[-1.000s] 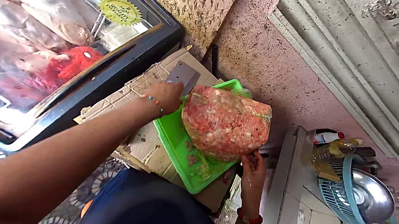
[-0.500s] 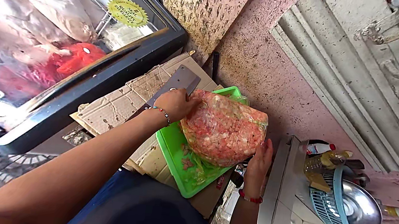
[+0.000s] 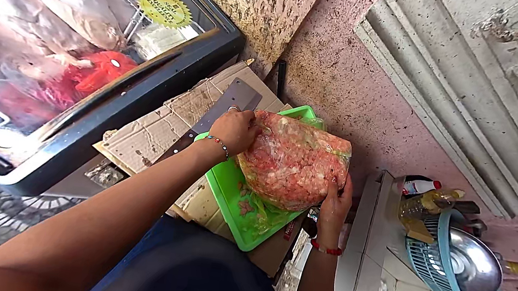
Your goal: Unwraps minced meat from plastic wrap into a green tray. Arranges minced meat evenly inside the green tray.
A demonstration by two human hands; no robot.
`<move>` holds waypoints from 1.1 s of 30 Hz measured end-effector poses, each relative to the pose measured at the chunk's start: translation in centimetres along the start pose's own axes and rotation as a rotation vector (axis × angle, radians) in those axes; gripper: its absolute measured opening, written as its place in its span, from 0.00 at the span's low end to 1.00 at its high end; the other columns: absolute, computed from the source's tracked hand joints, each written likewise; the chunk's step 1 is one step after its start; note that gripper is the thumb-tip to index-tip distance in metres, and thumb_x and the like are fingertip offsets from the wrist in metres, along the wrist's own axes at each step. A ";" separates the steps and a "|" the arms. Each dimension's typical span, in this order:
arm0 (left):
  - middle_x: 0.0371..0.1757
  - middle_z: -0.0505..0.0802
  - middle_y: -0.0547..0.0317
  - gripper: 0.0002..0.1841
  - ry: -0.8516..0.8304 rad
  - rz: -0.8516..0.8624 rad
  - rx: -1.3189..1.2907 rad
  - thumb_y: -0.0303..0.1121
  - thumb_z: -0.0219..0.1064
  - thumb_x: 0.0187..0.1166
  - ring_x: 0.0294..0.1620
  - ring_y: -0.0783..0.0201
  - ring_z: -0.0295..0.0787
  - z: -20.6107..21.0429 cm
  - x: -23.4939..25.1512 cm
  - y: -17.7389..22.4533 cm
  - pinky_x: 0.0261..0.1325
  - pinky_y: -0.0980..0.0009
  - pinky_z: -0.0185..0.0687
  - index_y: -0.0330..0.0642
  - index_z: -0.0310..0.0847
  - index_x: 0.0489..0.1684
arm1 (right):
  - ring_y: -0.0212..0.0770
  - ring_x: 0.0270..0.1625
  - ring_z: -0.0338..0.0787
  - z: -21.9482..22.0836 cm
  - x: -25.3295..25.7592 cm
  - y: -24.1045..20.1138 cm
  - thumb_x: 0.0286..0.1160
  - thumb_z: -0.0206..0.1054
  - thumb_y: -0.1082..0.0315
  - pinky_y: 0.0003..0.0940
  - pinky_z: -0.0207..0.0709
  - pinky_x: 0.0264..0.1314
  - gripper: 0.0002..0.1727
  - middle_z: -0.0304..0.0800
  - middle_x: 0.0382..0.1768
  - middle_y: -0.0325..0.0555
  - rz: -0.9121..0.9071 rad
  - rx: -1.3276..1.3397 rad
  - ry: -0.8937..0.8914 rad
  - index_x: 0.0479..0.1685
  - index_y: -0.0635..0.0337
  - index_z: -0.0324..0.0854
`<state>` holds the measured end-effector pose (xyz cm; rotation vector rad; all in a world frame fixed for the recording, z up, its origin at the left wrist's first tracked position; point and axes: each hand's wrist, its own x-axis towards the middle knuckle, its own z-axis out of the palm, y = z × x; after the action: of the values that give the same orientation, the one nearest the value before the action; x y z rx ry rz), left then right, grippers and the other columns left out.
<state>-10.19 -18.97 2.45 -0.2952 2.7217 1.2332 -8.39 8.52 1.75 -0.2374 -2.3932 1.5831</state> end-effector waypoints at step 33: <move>0.40 0.88 0.46 0.12 -0.131 -0.009 -0.318 0.34 0.62 0.89 0.41 0.56 0.83 -1.3 0.8 -1.3 0.53 0.53 0.77 0.30 0.83 0.49 | 0.37 0.53 0.85 -14.4 -0.2 -2.2 0.90 0.54 0.66 0.31 0.76 0.61 0.22 0.88 0.58 0.62 -0.011 -0.334 0.452 0.62 0.81 0.81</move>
<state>-10.73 -20.83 2.18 -0.2490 2.4088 1.6210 -3.75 20.26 9.06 -0.5767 -2.2653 0.9800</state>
